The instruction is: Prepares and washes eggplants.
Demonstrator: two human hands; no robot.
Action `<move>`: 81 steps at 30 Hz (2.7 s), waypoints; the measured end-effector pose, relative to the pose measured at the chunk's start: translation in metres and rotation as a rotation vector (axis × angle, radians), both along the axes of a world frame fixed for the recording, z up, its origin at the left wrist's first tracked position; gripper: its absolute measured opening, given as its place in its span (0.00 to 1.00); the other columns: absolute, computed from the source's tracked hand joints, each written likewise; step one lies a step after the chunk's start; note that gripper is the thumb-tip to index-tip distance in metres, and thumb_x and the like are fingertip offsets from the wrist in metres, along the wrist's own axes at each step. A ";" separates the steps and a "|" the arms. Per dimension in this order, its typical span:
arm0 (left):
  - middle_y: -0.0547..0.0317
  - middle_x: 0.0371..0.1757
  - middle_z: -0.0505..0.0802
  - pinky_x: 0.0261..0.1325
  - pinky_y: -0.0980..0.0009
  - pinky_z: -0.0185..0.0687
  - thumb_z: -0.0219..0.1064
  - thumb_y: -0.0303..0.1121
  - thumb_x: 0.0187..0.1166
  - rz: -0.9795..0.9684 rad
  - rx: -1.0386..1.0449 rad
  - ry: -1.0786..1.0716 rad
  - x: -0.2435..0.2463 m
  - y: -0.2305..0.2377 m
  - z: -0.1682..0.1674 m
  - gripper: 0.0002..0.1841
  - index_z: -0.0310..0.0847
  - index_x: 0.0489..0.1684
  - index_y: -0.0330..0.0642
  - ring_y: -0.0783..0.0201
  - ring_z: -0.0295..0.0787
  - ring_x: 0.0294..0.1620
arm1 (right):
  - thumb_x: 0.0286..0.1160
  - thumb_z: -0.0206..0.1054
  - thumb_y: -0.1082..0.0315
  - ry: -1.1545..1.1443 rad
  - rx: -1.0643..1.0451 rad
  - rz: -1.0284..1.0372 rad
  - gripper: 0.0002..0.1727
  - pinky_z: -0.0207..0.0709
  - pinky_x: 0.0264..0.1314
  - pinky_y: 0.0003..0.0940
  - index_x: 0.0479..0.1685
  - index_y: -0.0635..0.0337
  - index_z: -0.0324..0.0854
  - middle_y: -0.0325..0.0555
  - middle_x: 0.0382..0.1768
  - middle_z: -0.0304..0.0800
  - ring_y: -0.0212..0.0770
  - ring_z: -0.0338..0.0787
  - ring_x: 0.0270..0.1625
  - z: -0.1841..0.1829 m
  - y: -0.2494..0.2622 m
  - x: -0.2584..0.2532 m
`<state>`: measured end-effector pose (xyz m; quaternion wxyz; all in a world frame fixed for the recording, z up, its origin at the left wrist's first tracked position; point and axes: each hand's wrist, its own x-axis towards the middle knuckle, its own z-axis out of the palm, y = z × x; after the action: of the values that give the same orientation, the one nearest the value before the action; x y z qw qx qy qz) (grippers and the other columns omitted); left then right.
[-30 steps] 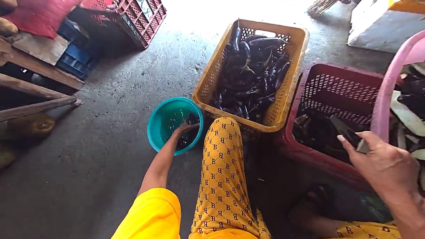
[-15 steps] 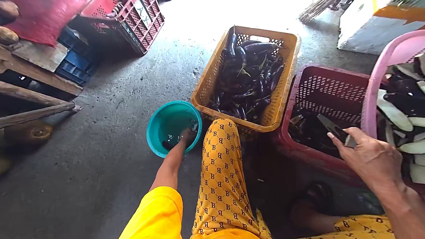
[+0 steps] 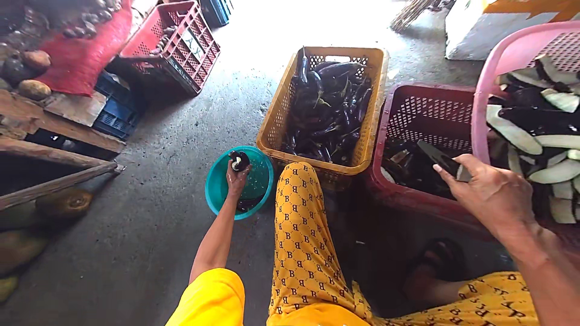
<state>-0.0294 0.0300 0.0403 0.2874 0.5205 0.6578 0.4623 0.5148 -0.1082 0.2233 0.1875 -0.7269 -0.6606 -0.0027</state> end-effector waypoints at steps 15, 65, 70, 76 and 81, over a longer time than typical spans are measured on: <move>0.30 0.68 0.83 0.74 0.55 0.77 0.81 0.26 0.66 0.148 -0.001 0.005 -0.001 0.014 0.024 0.40 0.63 0.79 0.25 0.49 0.83 0.69 | 0.77 0.75 0.64 0.021 0.090 -0.019 0.16 0.74 0.31 0.73 0.51 0.69 0.85 0.72 0.31 0.89 0.77 0.89 0.33 0.021 -0.013 0.004; 0.24 0.81 0.72 0.78 0.46 0.73 0.72 0.44 0.78 0.253 -0.831 0.153 0.055 0.006 -0.059 0.53 0.33 0.93 0.31 0.35 0.75 0.79 | 0.78 0.70 0.65 -0.016 0.015 0.059 0.17 0.73 0.36 0.78 0.50 0.75 0.85 0.78 0.33 0.88 0.82 0.89 0.36 0.001 0.000 -0.006; 0.28 0.77 0.78 0.79 0.44 0.72 0.70 0.37 0.79 0.128 -0.773 0.270 0.050 0.003 -0.053 0.42 0.48 0.89 0.29 0.38 0.78 0.78 | 0.73 0.73 0.70 -0.029 0.050 0.078 0.13 0.73 0.31 0.75 0.48 0.74 0.85 0.75 0.31 0.89 0.79 0.90 0.33 0.001 0.003 -0.010; 0.25 0.73 0.81 0.79 0.43 0.69 0.67 0.30 0.80 0.299 -0.445 0.174 0.039 0.000 -0.028 0.30 0.66 0.80 0.25 0.36 0.77 0.76 | 0.70 0.75 0.71 -0.016 0.104 0.066 0.12 0.74 0.27 0.70 0.45 0.72 0.86 0.70 0.28 0.89 0.74 0.90 0.30 0.008 -0.003 -0.009; 0.26 0.72 0.83 0.82 0.44 0.65 0.68 0.33 0.81 0.316 -0.269 0.283 0.027 -0.012 -0.011 0.28 0.71 0.76 0.23 0.36 0.77 0.77 | 0.67 0.77 0.73 0.011 0.130 0.043 0.11 0.76 0.26 0.68 0.44 0.71 0.87 0.67 0.28 0.90 0.71 0.91 0.29 0.016 -0.010 -0.008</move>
<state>-0.0028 0.0181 0.0291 0.1832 0.4281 0.8202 0.3324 0.5072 -0.1177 0.2389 0.2379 -0.6991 -0.6733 -0.0374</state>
